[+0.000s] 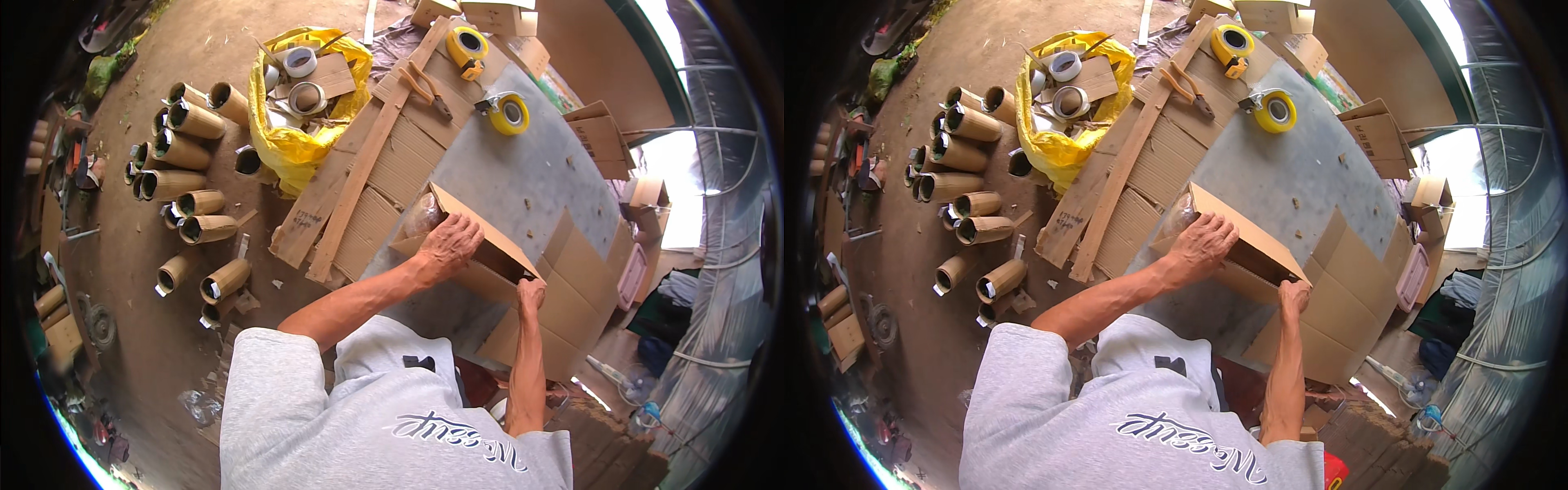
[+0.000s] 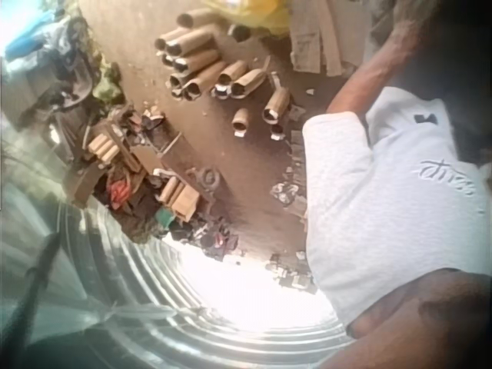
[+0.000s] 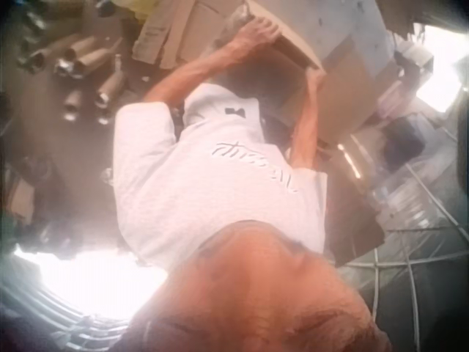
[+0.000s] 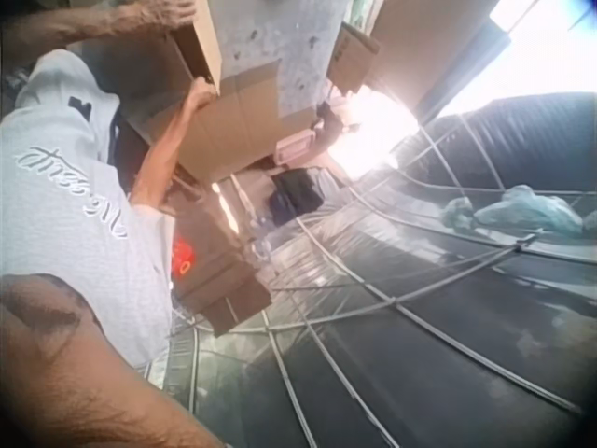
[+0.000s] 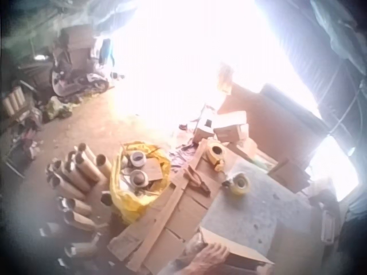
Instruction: The person folds a large cardboard sheet into a box shape, uses a utility knife to cut along scored lines, and secures the box with a tape dispenser. The workspace is cluttered with cardboard tubes and other materials.
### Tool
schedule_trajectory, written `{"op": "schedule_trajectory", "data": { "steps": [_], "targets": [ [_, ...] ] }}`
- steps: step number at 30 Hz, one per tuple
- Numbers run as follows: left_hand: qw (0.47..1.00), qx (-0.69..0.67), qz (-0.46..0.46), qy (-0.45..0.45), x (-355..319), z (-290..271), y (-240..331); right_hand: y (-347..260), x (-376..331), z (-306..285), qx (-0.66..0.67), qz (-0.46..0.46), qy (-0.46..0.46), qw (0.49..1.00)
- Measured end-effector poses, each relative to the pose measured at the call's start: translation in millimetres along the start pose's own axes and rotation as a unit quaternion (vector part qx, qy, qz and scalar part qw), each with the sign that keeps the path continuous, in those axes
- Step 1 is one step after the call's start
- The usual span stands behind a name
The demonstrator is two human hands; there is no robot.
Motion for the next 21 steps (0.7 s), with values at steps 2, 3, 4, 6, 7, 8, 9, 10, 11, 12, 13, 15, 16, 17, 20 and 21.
{"op": "schedule_trajectory", "data": {
  "steps": [2,3,4,6,7,8,9,10,11,12,13,15,16,17,20,21],
  "targets": [
    [1.0,0.004,0.0,0.003,0,0,0,-4,-4,-3,0.017,-0.023,0.022,0.999],
    [1.0,0.005,0.001,0.001,0,-1,0,-5,-8,-5,0.029,-0.038,0.041,0.998],
    [1.0,0.006,0.002,-0.001,0,-2,0,-6,-11,-8,0.04,-0.052,0.06,0.996],
    [1.0,0.002,0.006,-0.006,0,-2,0,-11,-13,-10,0.044,-0.041,0.054,0.997],
    [1.0,0.0,0.008,-0.008,0,-2,0,-12,-14,-11,0.045,-0.035,0.052,0.997],
    [1.0,0.001,0.008,-0.008,0,-4,0,-12,-15,-12,0.051,-0.04,0.052,0.997],
    [1.0,0.002,0.008,-0.007,0,-5,0,-12,-15,-14,0.057,-0.044,0.052,0.996],
    [1.0,0.004,0.008,-0.007,1,-6,0,-12,-16,-15,0.063,-0.048,0.051,0.996],
    [1.0,0.008,0.008,-0.007,1,-5,0,-13,-17,-16,0.063,-0.043,0.048,0.996],
    [1.0,0.013,0.008,-0.007,1,-4,0,-15,-18,-18,0.064,-0.039,0.045,0.996],
    [1.0,0.017,0.008,-0.007,2,-3,0,-16,-18,-19,0.064,-0.035,0.041,0.997],
    [1.0,0.013,0.012,0.001,2,-4,0,-15,-18,-19,0.066,-0.044,0.05,0.996],
    [1.0,0.011,0.015,0.005,2,-5,0,-15,-18,-19,0.067,-0.049,0.054,0.995],
    [1.0,0.014,0.016,0.001,3,-7,0,-14,-17,-18,0.066,-0.048,0.052,0.995],
    [1.0,0.019,0.02,-0.004,3,-10,1,-12,-15,-17,0.065,-0.045,0.05,0.996],
    [1.0,0.019,0.02,-0.001,4,-8,0,-12,-15,-16,0.065,-0.045,0.053,0.995]
  ]
}}
Point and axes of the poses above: each hand's wrist, its own x-axis towards the middle knuckle, its own z-axis out of the palm, y = z × x, the point moved 4 cm from there along x, towards the middle knuckle, and after that the axes turned 9 degrees about -z, right-handed, at the moved point
